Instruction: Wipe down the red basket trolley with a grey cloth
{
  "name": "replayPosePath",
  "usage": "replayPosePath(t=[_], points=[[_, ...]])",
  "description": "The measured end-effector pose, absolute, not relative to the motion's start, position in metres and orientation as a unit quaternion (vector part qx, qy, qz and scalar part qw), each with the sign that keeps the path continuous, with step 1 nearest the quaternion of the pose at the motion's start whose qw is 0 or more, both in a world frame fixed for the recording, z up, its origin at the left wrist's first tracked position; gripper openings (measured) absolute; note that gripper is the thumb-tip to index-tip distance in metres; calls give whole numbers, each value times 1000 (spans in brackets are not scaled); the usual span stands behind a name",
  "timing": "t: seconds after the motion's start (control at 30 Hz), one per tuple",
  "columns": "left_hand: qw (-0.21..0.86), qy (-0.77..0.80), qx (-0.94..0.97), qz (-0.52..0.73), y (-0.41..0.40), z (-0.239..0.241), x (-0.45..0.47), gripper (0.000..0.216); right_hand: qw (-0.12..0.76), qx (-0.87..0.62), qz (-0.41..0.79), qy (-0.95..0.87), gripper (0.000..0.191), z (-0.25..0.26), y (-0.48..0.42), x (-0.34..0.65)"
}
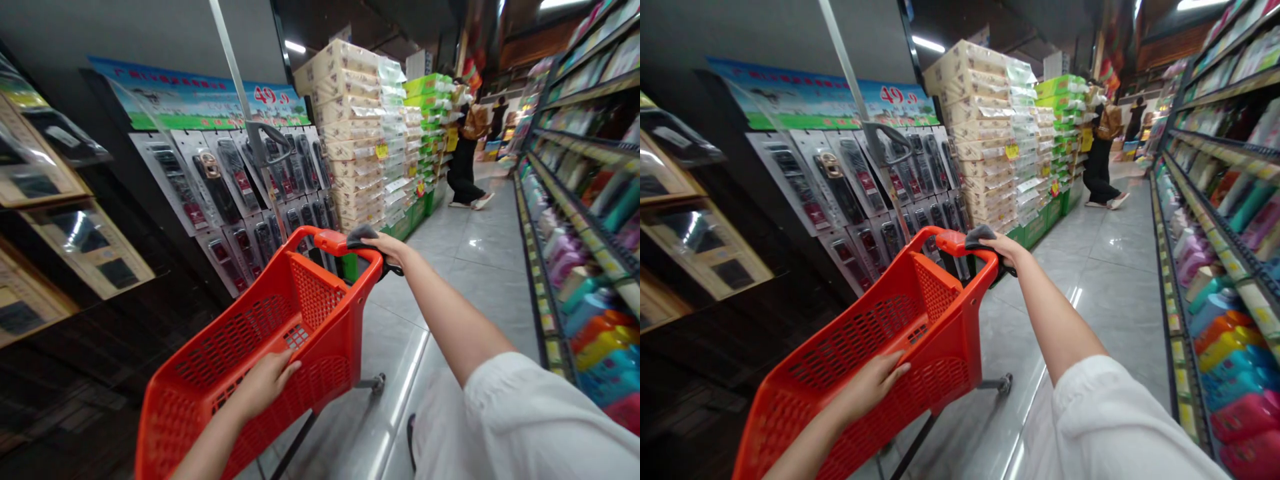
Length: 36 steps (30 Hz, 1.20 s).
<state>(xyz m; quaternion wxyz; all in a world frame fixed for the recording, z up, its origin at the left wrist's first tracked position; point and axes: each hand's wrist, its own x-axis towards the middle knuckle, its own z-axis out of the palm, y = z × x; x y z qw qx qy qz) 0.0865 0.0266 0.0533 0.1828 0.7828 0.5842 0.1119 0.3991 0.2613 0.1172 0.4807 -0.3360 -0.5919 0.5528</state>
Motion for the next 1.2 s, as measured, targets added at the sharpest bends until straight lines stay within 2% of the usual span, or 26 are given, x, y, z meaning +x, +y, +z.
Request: replayPosePath(t=[0.1, 0.17, 0.3, 0.37, 0.47, 0.67, 0.77, 0.87, 0.93, 1.1, 1.2], points=[[185, 591, 776, 117, 28, 56, 85, 41, 585, -271, 647, -407, 22, 90, 250, 395], [185, 597, 772, 114, 31, 57, 87, 39, 657, -248, 629, -332, 24, 78, 241, 390], [163, 613, 767, 100, 41, 55, 96, 39, 799, -268, 455, -287, 33, 56, 217, 377], [160, 609, 770, 107, 47, 52, 104, 39, 826, -316, 346, -314, 37, 45, 203, 370], [175, 586, 782, 119, 58, 50, 117, 40, 813, -375, 234, -380, 43, 31, 194, 367], [210, 564, 784, 150, 75, 50, 142, 37, 746, -437, 156, -478, 46, 21, 201, 377], [209, 567, 779, 168, 82, 50, 149, 36, 680, -459, 80, -567, 45, 8, 179, 368], [217, 558, 781, 181, 84, 49, 150, 36, 596, -439, 14, -672, 58, 0, 162, 366], [224, 554, 780, 186, 84, 48, 150, 36, 570, -444, -6, -691, 63, 3, 166, 376], [222, 565, 773, 182, 82, 48, 150, 37, 579, -493, -27, -649, 63, 10, 175, 388], [222, 567, 775, 169, 82, 51, 151, 36, 514, -425, -68, -742, 63, 5, 150, 366]])
